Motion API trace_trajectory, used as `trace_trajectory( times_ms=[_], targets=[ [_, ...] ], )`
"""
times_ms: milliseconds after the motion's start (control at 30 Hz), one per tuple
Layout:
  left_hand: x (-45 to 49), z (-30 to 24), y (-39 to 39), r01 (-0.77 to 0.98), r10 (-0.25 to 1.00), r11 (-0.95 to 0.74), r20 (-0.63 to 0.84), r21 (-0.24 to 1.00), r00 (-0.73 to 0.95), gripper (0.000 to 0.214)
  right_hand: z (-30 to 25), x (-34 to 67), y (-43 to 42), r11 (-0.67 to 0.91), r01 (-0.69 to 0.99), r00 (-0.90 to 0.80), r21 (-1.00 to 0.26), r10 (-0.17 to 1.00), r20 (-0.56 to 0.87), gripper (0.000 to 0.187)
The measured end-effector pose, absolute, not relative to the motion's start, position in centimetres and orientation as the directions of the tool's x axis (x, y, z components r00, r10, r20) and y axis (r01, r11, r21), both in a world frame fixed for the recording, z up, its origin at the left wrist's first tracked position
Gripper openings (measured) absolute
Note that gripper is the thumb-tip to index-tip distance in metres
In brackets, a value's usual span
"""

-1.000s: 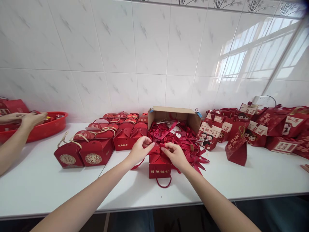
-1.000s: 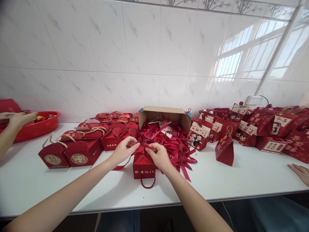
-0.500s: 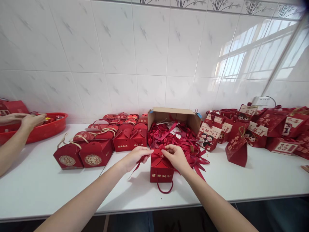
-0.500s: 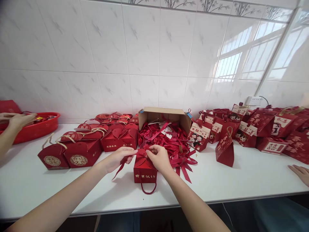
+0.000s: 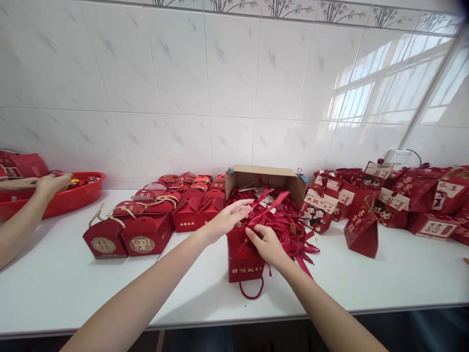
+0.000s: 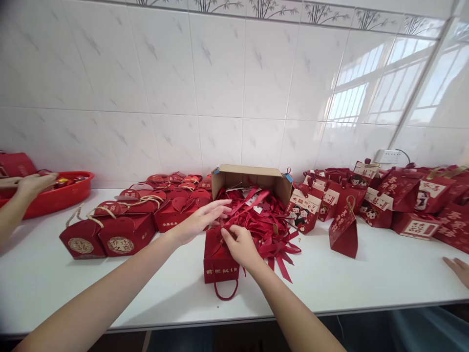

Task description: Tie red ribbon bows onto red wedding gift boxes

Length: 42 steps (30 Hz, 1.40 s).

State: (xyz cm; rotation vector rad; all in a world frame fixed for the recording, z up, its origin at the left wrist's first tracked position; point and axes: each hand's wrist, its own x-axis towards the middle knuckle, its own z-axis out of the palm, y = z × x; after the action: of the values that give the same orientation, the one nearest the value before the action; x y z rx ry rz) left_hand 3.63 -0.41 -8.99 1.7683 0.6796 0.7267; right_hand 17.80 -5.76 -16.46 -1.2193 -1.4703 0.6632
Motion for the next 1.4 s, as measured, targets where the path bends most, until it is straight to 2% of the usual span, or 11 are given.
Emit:
trace_trajectory(
  times_ms=[133, 233, 400, 600, 800, 967, 1100, 1267, 1400],
  targets=[
    [2.4, -11.4, 0.1, 0.276, 0.728, -0.541, 0.277, 0.794, 0.628, 0.033, -16.8, 18.0, -5.3, 0.334, 0.303, 0.089, -0.893, 0.922, 0.376, 0.039],
    [1.9, -13.2, 0.1, 0.311, 0.731, -0.616, 0.378, 0.724, 0.568, 0.021, -17.0, 18.0, -5.2, 0.341, 0.299, 0.124, -0.891, 0.912, 0.390, 0.035],
    [1.9, -14.8, -0.3, 0.267, 0.744, -0.624, 0.454, 0.734, 0.490, 0.016, -17.1, 17.5, -5.3, 0.354, 0.309, 0.240, -0.883, 0.869, 0.433, 0.021],
    [2.5, -15.1, -0.7, 0.183, 0.707, -0.632, 0.464, 0.753, 0.534, 0.011, -16.8, 17.1, -5.9, 0.342, 0.368, 0.301, -0.865, 0.836, 0.459, 0.021],
    [2.6, -15.3, -0.9, 0.167, 0.699, -0.640, 0.479, 0.750, 0.531, 0.008, -16.7, 17.2, -6.1, 0.364, 0.414, 0.248, -0.834, 0.837, 0.488, 0.012],
    [2.6, -15.3, -1.2, 0.138, 0.699, -0.645, 0.507, 0.751, 0.504, 0.011, -16.5, 17.5, -6.3, 0.362, 0.401, 0.214, -0.841, 0.856, 0.470, 0.017],
    [2.6, -15.4, -1.2, 0.146, 0.670, -0.695, 0.562, 0.704, 0.485, 0.015, -16.3, 17.9, -6.7, 0.340, 0.407, 0.174, -0.848, 0.882, 0.438, 0.019],
    [2.4, -15.8, -0.8, 0.180, 0.649, -0.732, 0.591, 0.657, 0.479, 0.015, -16.5, 18.5, -6.8, 0.307, 0.426, 0.149, -0.851, 0.904, 0.401, 0.013],
    [2.3, -16.0, -0.6, 0.177, 0.635, -0.747, 0.608, 0.641, 0.476, 0.014, -16.5, 18.9, -6.6, 0.290, 0.385, 0.120, -0.876, 0.925, 0.360, 0.019]
  ],
)
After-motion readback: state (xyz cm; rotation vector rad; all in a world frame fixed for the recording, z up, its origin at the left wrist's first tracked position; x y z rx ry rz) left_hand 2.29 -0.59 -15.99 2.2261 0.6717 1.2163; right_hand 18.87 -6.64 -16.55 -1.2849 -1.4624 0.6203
